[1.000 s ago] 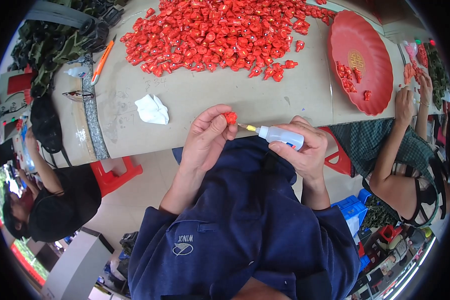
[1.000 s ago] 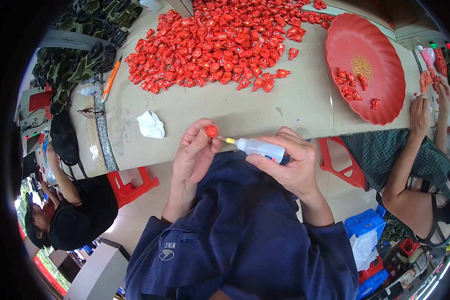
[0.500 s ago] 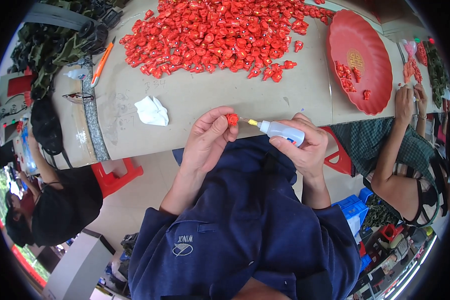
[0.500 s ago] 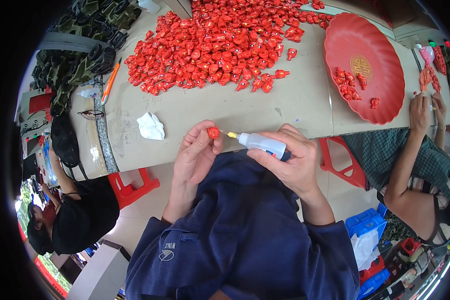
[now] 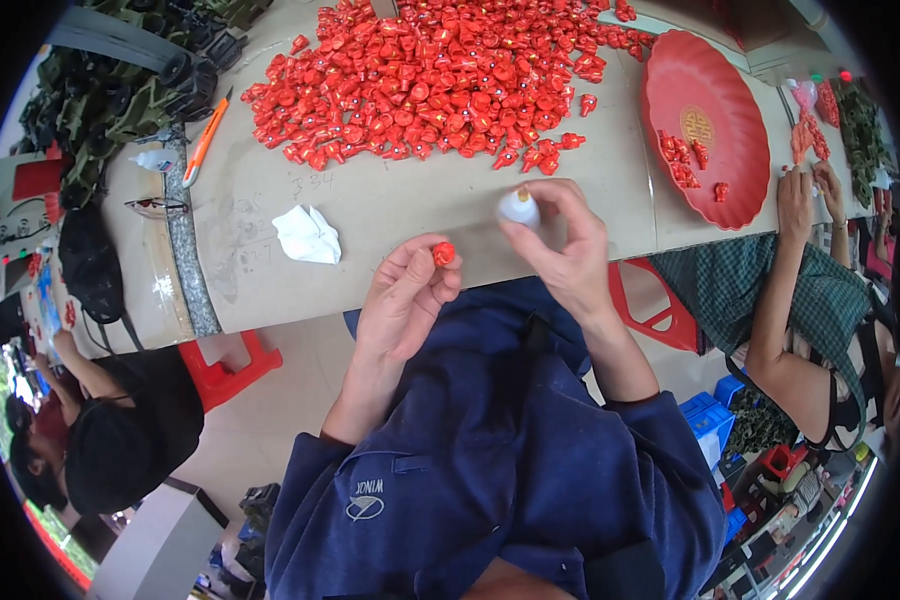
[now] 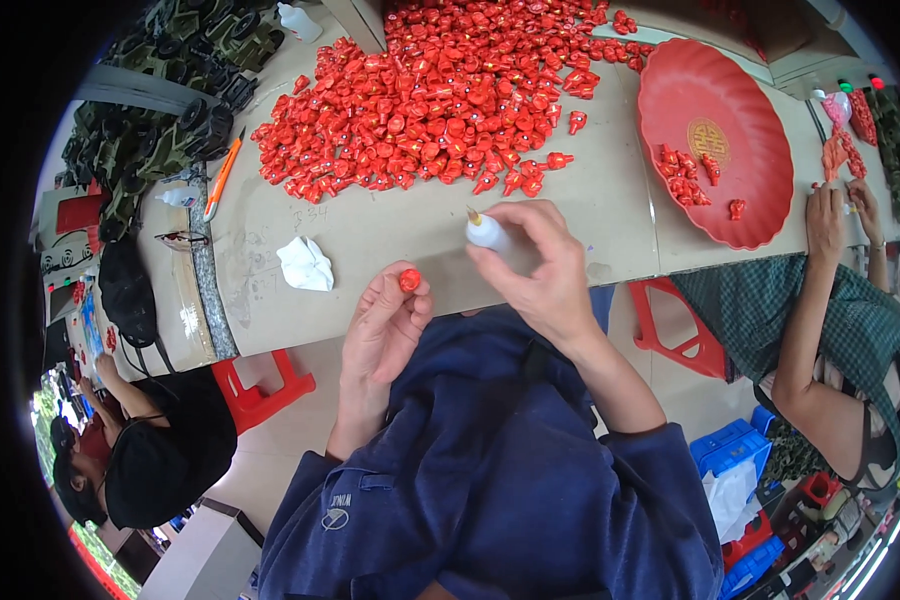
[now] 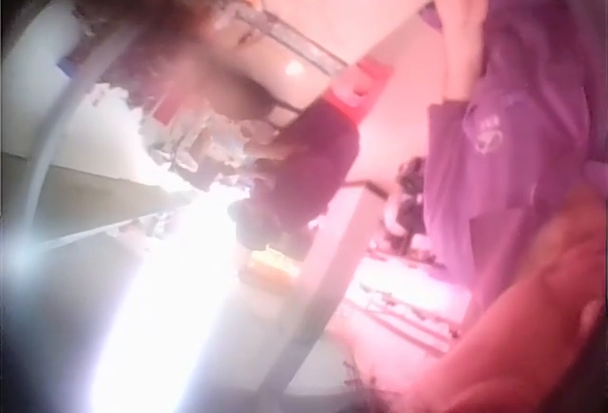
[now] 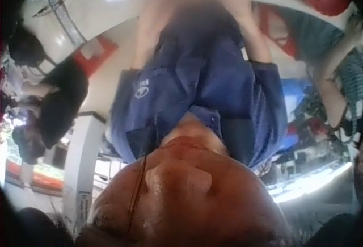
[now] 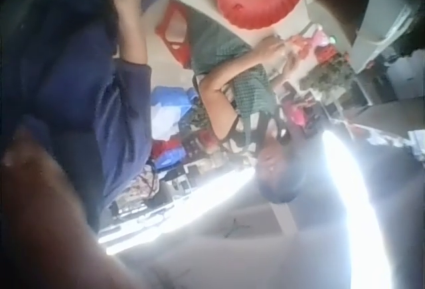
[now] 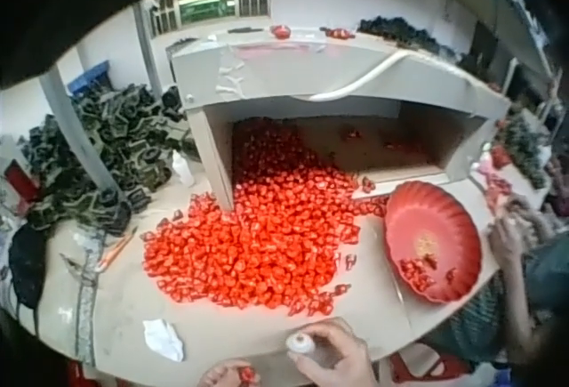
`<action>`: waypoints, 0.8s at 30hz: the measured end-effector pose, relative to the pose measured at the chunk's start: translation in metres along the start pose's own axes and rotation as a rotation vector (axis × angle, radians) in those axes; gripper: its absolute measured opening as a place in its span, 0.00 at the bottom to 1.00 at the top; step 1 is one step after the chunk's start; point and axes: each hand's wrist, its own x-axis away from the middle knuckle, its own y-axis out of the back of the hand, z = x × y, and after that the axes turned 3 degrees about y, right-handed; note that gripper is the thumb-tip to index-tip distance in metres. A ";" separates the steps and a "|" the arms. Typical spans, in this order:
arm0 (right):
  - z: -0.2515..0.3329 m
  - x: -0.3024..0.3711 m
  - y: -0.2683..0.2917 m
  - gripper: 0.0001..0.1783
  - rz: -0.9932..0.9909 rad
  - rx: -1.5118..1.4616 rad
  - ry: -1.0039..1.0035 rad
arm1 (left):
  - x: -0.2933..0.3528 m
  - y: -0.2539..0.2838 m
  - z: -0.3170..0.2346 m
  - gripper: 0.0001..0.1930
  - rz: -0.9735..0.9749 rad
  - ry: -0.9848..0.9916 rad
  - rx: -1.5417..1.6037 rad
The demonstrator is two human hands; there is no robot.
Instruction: The person assembles small plastic components by applying glue from a bottle and pressing the pieces together by hand, then reaches up to touch items on the shelf above.
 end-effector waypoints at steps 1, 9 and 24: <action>-0.003 -0.002 -0.008 0.14 0.004 -0.014 -0.036 | 0.001 0.002 0.000 0.12 0.000 -0.012 -0.002; -0.007 -0.018 -0.040 0.17 0.016 0.012 0.005 | 0.006 0.000 -0.003 0.11 -0.008 -0.029 -0.007; -0.055 -0.173 0.017 0.14 -0.104 0.578 0.076 | 0.006 -0.001 -0.001 0.10 0.038 -0.010 -0.003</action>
